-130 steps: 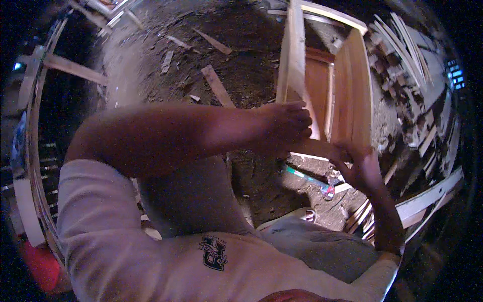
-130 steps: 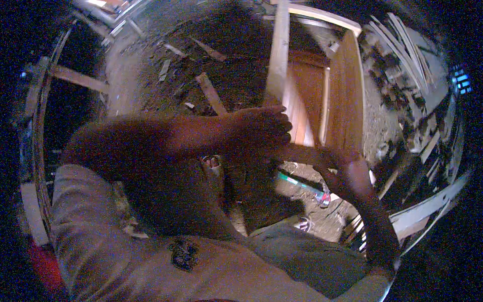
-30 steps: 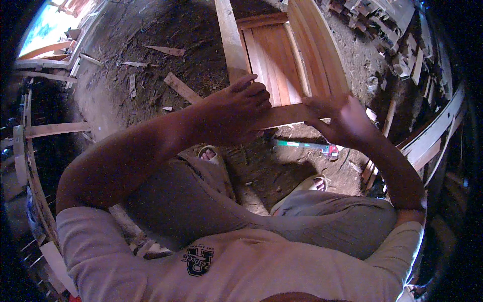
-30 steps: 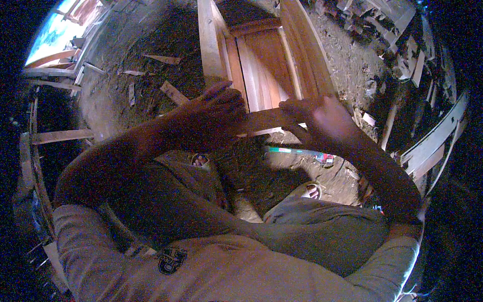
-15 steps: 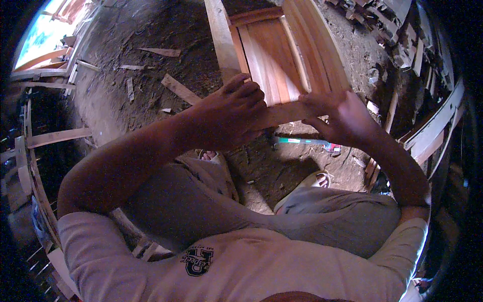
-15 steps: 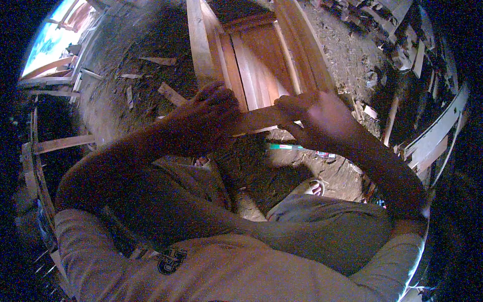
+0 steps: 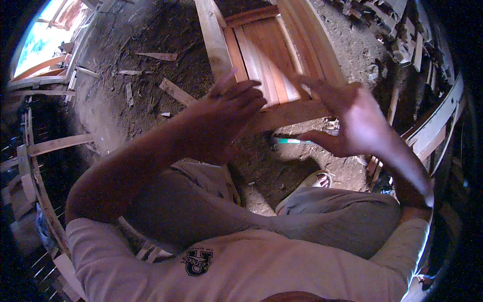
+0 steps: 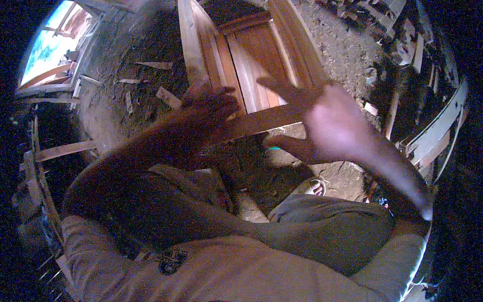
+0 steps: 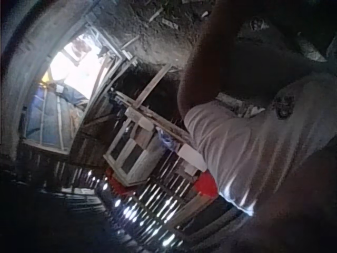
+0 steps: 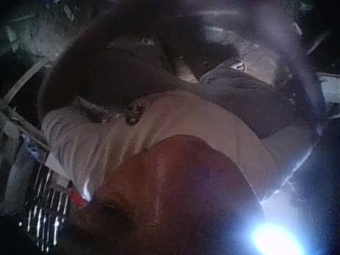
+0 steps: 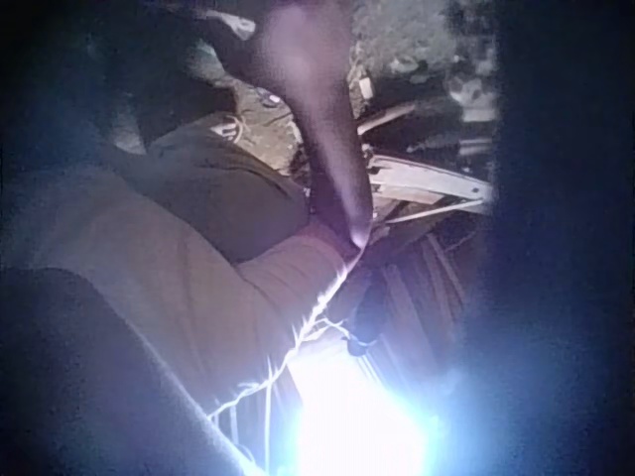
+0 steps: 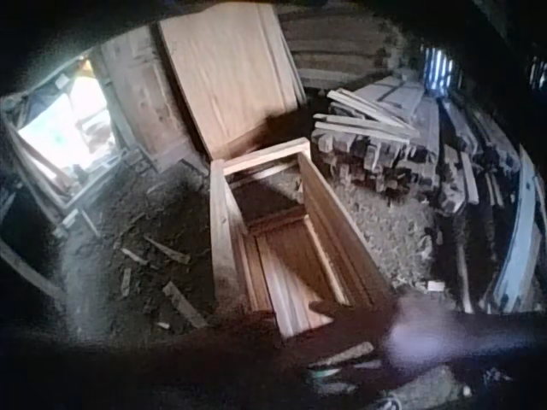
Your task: The person assembles a small wooden box-like frame by hand, positioning planks and using a hammer to drive nails into the joints. The person repeatedly adjusts the frame and hammers nails at multiple corners to secure the structure.
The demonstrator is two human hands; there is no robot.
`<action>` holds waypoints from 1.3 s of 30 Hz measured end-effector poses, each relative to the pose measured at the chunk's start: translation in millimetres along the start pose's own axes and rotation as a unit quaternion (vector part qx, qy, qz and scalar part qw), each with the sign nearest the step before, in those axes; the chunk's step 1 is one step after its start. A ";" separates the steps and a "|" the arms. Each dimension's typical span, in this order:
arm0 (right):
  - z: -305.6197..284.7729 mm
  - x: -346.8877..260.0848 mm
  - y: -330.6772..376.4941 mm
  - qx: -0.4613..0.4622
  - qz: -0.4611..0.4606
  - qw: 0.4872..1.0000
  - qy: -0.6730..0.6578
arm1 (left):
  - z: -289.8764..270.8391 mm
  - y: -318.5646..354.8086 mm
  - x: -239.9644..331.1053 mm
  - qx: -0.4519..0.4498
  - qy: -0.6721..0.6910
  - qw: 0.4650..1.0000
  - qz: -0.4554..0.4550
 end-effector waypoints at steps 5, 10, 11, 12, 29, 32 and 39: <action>-29.9 23.3 -11.0 0.104 0.033 0.965 -0.237 | -79.0 -5.2 -45.4 0.137 0.146 0.974 -0.108; -22.3 16.0 -52.3 0.070 0.000 0.921 -0.383 | -112.6 -10.2 -46.9 0.192 0.170 0.953 -0.160; -20.2 11.1 -58.7 0.060 -0.018 0.917 -0.394 | -109.5 -12.0 -41.9 0.182 0.213 0.943 -0.181; -19.9 7.9 -66.0 0.073 -0.050 0.921 -0.379 | -105.8 -13.9 -40.0 0.173 0.255 0.929 -0.203; -28.2 -79.7 -99.9 -0.075 -0.178 0.886 -0.422 | -169.9 46.3 15.3 0.181 0.079 0.872 -0.447; -40.3 -83.1 -85.8 -0.055 -0.171 0.869 -0.461 | -171.9 39.8 24.0 0.205 0.068 0.883 -0.417; -38.4 -82.4 -55.9 0.000 -0.155 0.903 -0.401 | -136.6 29.1 21.7 0.218 0.193 0.905 -0.311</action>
Point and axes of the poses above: each hand's wrist, its own y-axis away from the middle knuckle, its own z-axis out of the palm, x = y × z, the point moved 10 cm from there along -y, towards the middle knuckle, and after that the axes turned 6 degrees about -y, right-handed, at the moved point
